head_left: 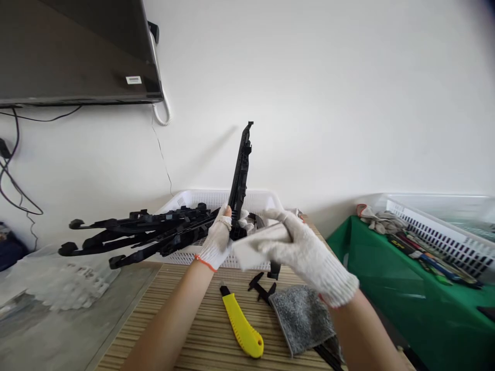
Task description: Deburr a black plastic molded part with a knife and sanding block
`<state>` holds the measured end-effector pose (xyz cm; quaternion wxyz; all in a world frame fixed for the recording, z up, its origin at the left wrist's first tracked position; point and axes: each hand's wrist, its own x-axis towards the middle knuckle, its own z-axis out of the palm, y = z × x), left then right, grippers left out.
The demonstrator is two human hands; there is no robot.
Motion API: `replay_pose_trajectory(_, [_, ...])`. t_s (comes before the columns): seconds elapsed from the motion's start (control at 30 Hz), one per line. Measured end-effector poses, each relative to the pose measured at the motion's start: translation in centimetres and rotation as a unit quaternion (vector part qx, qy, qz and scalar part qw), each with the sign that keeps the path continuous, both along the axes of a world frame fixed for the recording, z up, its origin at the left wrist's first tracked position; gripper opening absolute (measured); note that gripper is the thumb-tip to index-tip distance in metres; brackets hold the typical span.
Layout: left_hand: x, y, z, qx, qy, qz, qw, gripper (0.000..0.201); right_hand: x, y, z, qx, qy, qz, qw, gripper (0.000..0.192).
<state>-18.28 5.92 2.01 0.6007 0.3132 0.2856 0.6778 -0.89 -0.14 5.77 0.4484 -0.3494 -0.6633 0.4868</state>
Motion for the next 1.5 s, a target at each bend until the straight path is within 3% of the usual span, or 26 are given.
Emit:
replay_pose_trajectory(0.1, [0.0,-0.1,0.0,0.007,0.023,0.008,1.000,0.044,0.1,3.0,-2.2,-0.049,0.022,-0.067,0.996,0.066])
replay_pose_trajectory(0.23, [0.0,-0.1,0.2,-0.023,0.061,0.023,0.998,0.050,-0.7,4.1,-3.7,-0.066,0.041,0.040,0.996,0.066])
replay_pose_trajectory(0.27, [0.0,-0.1,0.2,-0.029,0.064,0.022,0.997,0.051,-1.0,4.3,-3.9,-0.060,0.052,0.041,0.996,0.069])
replay_pose_trajectory(0.4, [0.0,-0.3,0.4,-0.016,0.039,-0.057,0.997,0.065,-1.6,5.1,-5.0,-0.035,0.057,-0.126,0.990,0.079])
replay_pose_trajectory(0.43, [0.0,-0.4,0.5,-0.012,0.031,-0.077,0.997,0.068,-1.6,5.3,-5.2,-0.033,0.058,-0.133,0.989,0.077])
replay_pose_trajectory(0.53, [0.0,-0.4,0.3,-0.012,0.016,-0.096,0.995,0.073,-1.3,5.9,-5.5,-0.050,0.074,-0.058,0.994,0.071])
replay_pose_trajectory(0.67, [0.0,-0.3,-0.2,-0.014,0.004,-0.088,0.996,0.078,-1.0,5.9,-5.3,-0.074,0.086,-0.113,0.987,0.074])
replay_pose_trajectory(0.8, [0.4,-0.3,-0.4,-0.024,0.024,-0.078,0.996,0.075,-1.2,5.8,-5.0,-0.080,0.102,-0.055,0.990,0.074])
replay_pose_trajectory(0.93, [0.9,-0.3,-0.4,-0.024,0.003,-0.086,0.996,0.073,-1.4,6.0,-5.2,-0.074,0.083,-0.165,0.980,0.074])
replay_pose_trajectory(1.0, [1.0,-0.4,-0.5,-0.022,0.008,-0.084,0.996,0.073,-1.3,5.8,-5.1,-0.077,0.079,-0.155,0.982,0.073])
replay_pose_trajectory(1.17, [0.2,-1.8,0.1,0.011,0.084,-0.045,0.995,0.077,0.2,3.3,-2.2,-0.061,0.125,-0.139,0.980,0.074])
replay_pose_trajectory(1.33, [-0.7,-4.5,2.0,0.081,0.061,-0.043,0.994,0.066,3.2,-2.0,2.1,0.041,0.145,-0.177,0.973,0.049])
replay_pose_trajectory(1.4, [-1.0,-6.1,1.9,0.064,0.051,-0.038,0.996,0.059,4.2,-4.1,2.1,0.062,0.145,-0.168,0.973,0.043])
replay_pose_trajectory(1.5, [-2.1,-9.8,-0.3,0.023,0.055,-0.049,0.997,0.041,5.7,-7.3,-0.7,-0.013,0.087,-0.056,0.995,0.041])
